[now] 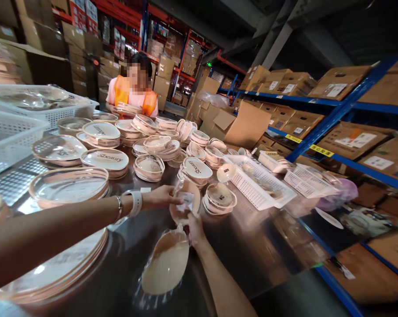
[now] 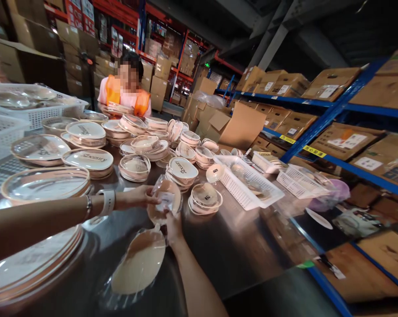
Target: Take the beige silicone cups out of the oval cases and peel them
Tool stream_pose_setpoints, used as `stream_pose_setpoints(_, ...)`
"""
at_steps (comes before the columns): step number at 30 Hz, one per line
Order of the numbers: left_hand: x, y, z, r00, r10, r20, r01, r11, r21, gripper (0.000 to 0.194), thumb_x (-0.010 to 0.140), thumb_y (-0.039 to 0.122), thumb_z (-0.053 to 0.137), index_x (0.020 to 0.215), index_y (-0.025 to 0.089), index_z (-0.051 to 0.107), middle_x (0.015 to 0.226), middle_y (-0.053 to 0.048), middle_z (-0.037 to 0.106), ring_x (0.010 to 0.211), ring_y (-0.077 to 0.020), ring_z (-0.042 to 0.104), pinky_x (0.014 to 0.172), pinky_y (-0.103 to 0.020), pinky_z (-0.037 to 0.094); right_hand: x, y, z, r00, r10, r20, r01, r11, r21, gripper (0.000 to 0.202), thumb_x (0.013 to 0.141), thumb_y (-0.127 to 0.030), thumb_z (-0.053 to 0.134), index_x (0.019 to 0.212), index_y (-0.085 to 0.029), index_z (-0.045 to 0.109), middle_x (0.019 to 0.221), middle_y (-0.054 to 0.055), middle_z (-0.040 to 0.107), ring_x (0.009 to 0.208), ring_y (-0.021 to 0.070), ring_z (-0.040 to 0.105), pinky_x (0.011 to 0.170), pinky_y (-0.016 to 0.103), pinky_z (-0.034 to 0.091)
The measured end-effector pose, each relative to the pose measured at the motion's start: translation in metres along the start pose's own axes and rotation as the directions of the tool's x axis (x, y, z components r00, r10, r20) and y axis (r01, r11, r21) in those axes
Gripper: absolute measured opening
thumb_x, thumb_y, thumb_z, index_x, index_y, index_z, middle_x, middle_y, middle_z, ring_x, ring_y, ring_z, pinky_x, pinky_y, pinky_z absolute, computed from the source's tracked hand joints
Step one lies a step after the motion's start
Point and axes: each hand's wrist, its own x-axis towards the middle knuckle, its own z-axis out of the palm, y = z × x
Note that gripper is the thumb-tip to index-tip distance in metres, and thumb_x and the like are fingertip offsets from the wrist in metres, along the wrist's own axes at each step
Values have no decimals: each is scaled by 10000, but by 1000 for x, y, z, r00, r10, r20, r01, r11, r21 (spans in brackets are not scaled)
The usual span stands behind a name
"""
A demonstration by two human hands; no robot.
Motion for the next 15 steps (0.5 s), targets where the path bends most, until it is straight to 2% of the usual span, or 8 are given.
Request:
stream_pose_setpoints(2,2,-2,16,1000,-20,6,20,997,-70,163,846,259,665,935,125,644,903,-26,673,816,-165,643,777,-363,531,-3,-1,1,998,-44,43,46,998,-40,436,771,-489,662,1059,-164,619,884,76,727,862,249,691,757,364,570)
stream_pose_setpoints(4,5,-3,23,999,-25,-26,21,992,-127,129,859,237,647,912,119,637,908,-22,663,816,-161,637,774,-353,533,-4,0,-5,971,-238,41,241,945,-223,431,845,-432,583,1181,-164,551,1048,117,688,1033,256,640,876,400,536)
stream_pose_setpoints(5,6,-3,21,999,-26,-42,19,987,-157,126,865,230,639,927,120,632,930,-24,659,826,-162,636,770,-349,536,-3,-1,-10,930,-364,48,358,871,-337,415,874,-386,542,1224,-164,511,1109,135,655,1085,253,610,906,413,521)
stream_pose_setpoints(8,6,-2,5,995,-53,-82,33,973,-229,155,892,233,604,1003,126,614,957,-30,650,815,-154,635,731,-328,547,2,-6,-26,697,-672,249,659,465,-592,327,902,-189,456,1225,-211,496,1206,136,560,1160,234,541,937,427,498)
stream_pose_setpoints(10,3,-2,-10,990,-99,-97,71,964,-256,173,908,248,582,1030,126,603,925,-30,646,767,-143,634,679,-310,554,5,-11,-33,532,-694,485,779,177,-602,365,880,-77,441,1169,-269,555,1257,95,514,1220,226,478,976,434,465)
stream_pose_setpoints(12,-1,-3,-22,982,-147,-120,111,958,-265,198,915,259,574,1063,129,593,920,-31,643,741,-139,634,642,-297,556,4,-14,-32,368,-620,693,847,-84,-525,381,878,-63,468,1131,-314,605,1292,64,497,1258,231,421,1002,446,430)
stream_pose_setpoints(14,-5,-5,-32,974,-167,-156,123,958,-261,222,911,253,581,1098,133,585,957,-38,645,762,-144,641,648,-300,564,0,-13,-27,272,-562,781,894,-153,-421,310,870,-115,561,1043,-354,658,1282,25,528,1253,221,404,1032,432,390)
stream_pose_setpoints(15,-7,-5,-36,971,-160,-176,112,961,-252,229,910,251,585,1106,134,586,978,-43,647,782,-150,646,664,-307,568,-3,-11,-22,247,-553,796,916,-135,-378,258,861,-147,600,978,-361,683,1264,9,550,1243,214,410,1039,417,380)
